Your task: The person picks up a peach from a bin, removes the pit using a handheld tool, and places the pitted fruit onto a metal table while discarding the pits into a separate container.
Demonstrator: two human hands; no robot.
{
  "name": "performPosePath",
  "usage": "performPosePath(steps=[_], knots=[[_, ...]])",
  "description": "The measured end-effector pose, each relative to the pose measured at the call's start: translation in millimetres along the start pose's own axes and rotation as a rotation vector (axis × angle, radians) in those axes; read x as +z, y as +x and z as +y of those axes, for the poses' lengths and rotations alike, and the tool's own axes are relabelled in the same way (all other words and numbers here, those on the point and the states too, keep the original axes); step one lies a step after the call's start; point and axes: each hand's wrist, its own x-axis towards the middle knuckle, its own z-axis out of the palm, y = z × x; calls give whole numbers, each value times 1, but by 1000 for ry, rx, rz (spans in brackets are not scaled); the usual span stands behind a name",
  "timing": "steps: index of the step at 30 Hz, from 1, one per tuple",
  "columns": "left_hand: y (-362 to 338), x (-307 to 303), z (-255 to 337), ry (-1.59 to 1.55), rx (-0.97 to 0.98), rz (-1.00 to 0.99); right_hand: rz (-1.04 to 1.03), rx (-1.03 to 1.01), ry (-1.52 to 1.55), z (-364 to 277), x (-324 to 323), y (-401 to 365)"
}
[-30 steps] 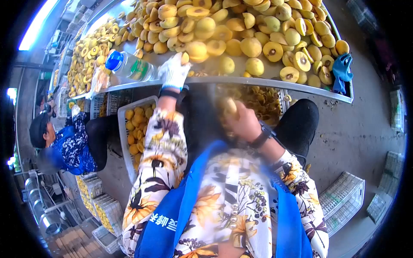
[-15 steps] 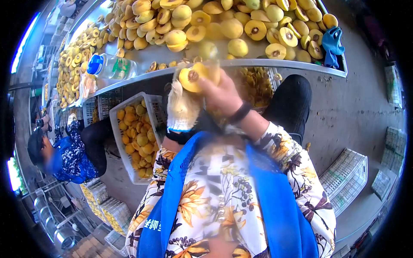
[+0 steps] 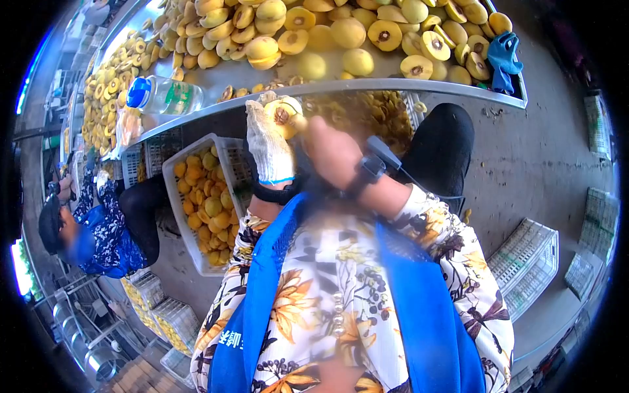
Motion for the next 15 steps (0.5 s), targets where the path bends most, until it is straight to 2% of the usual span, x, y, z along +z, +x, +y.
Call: performPosePath(steps=[3, 6, 9, 15], knots=[[-1, 3, 17, -299, -176, -2, -36, 54, -63, -3, 3, -2], [1, 8, 29, -486, -290, 35, 12, -40, -7, 0, 6, -7], [1, 11, 42, -623, -369, 38, 58, -23, 5, -2, 9, -10], [1, 19, 36, -497, -246, 91, 51, -10, 5, -1, 8, -10]])
